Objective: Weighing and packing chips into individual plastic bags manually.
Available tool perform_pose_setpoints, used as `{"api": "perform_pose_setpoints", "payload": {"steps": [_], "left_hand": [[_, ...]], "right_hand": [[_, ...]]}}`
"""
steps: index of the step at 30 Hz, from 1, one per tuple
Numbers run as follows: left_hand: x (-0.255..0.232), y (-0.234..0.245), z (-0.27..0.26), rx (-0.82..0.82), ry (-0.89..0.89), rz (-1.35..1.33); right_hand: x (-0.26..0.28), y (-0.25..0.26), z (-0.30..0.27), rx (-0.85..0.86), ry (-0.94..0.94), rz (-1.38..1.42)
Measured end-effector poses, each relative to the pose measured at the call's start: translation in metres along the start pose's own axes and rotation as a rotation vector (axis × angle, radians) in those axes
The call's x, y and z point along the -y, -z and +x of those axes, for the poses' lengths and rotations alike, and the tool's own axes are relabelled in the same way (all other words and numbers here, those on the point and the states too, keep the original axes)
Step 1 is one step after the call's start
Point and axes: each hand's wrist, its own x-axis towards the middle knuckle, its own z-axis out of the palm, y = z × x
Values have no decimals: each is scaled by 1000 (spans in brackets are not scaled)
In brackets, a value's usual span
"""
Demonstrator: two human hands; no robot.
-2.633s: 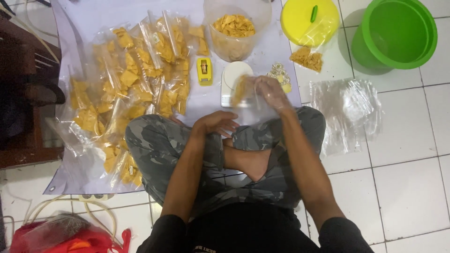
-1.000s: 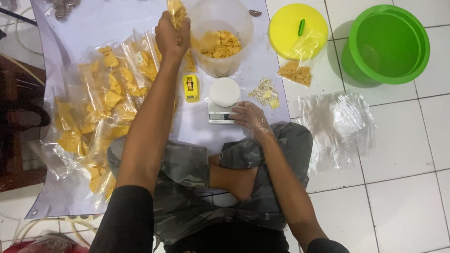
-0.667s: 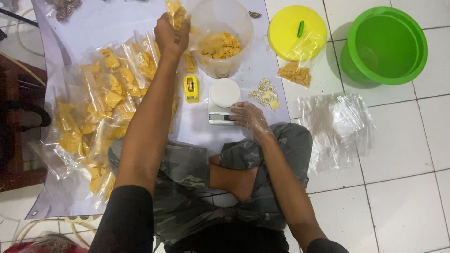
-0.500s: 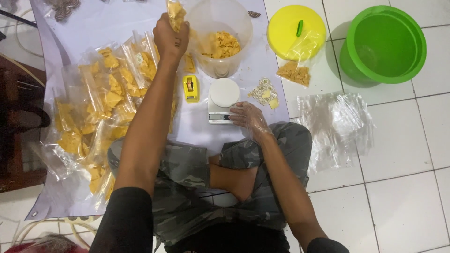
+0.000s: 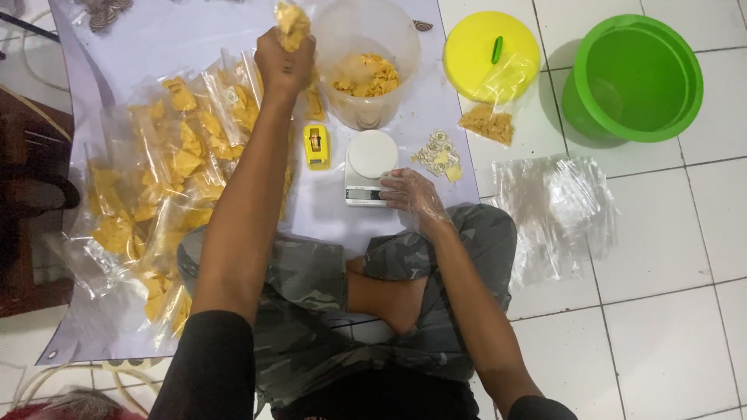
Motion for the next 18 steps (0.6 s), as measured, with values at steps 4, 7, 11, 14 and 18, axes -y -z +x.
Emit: {"api": "perform_pose_setpoints", "payload": {"steps": [4,7,11,14,18], "left_hand": [[-54,40,-36,78,527,-393],[-52,49,-46,112,661,-757],[-16,48,-71,265,608,-1209],[29,23,-103,326,547,-1641],[51,-20,-175,363,466,-1773]], "right_hand": [[4,-2,-1,-42,-44,28],[1,2,5,-15,-39,58],[2,1,4,29,34,61],[-19,20,38,329,142,286],[56,-56,-39,156,379,-187]]}}
